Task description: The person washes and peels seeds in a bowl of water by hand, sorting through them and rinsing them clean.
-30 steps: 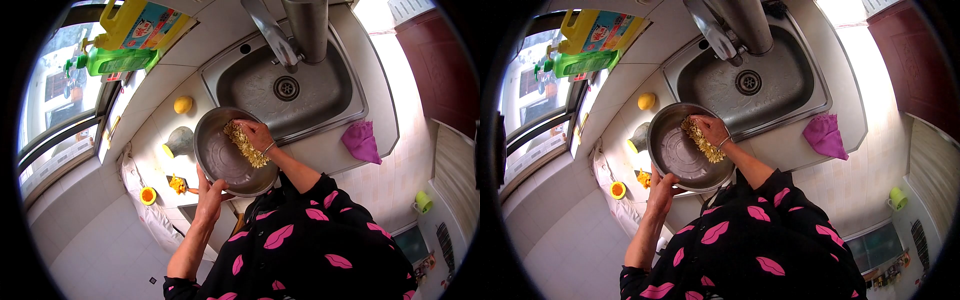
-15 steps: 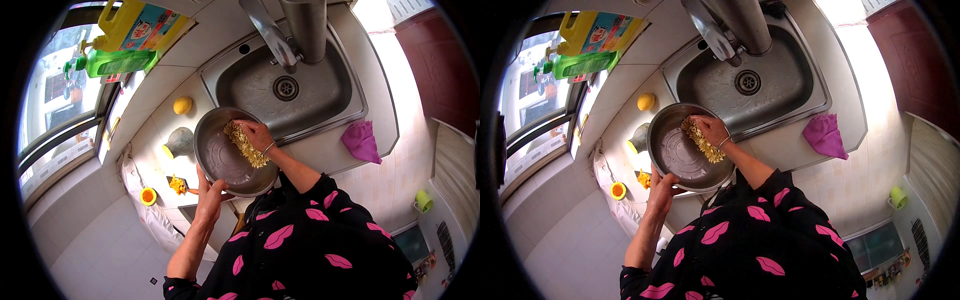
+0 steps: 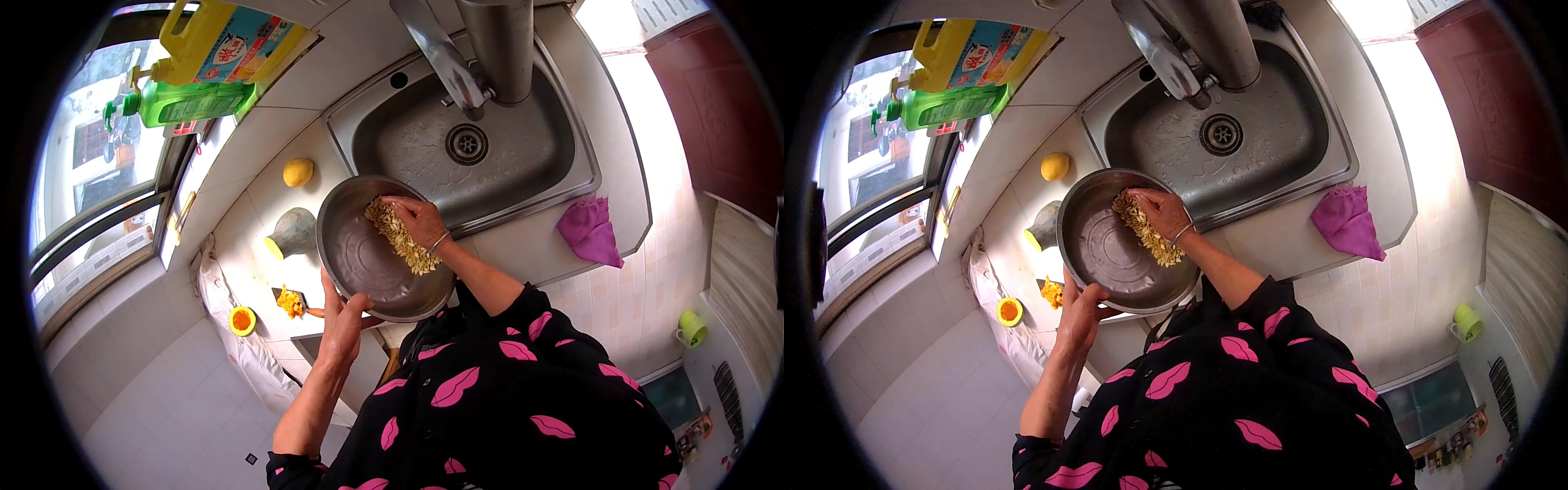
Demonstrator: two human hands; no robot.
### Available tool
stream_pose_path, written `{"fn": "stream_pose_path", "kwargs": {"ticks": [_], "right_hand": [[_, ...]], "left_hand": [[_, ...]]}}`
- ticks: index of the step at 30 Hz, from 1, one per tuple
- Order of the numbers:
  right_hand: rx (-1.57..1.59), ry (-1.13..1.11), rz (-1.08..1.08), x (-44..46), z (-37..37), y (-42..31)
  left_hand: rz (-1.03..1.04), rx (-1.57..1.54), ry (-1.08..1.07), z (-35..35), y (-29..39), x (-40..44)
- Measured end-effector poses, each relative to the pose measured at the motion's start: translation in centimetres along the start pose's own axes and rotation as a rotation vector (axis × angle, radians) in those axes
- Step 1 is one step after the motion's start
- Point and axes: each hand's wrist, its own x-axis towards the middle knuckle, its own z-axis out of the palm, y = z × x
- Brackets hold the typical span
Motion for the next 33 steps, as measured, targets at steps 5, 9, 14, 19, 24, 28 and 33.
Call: {"fn": "stream_pose_path", "kwargs": {"ticks": [5, 9, 14, 19, 24, 28, 33], "right_hand": [[0.02, 0.083, -0.126, 0.1, 0.5, 0.5], [0.013, 0.037, -0.04, -0.1, 0.1, -0.2], [-0.01, 0.073, -0.089, -0.2, 0.2, 0.1], [-0.113, 0.087, -0.187, 0.0, -0.4, 0.4], [-0.34, -0.049, -0.228, -0.9, -1.0, -0.1], [-0.514, -0.283, -0.413, -3.2, 0.1, -2.4], [-0.674, -0.637, -0.452, -6.9, 2.2, -6.7]], "left_hand": [[-0.01, 0.0, 0.012, 0.1, 0.1, 0.0], [-0.012, 0.013, 0.047, 0.3, 0.1, -0.1], [0.012, -0.018, 0.018, 0.0, -0.3, 0.0], [0.01, -0.079, -0.054, -1.1, -2.0, 1.2], [0.014, -0.189, -0.112, -2.2, -4.6, 2.9], [0.026, -0.35, -0.145, -3.9, -7.2, 3.9], [0.078, -0.545, -0.186, -6.4, -10.2, 3.6]]}}
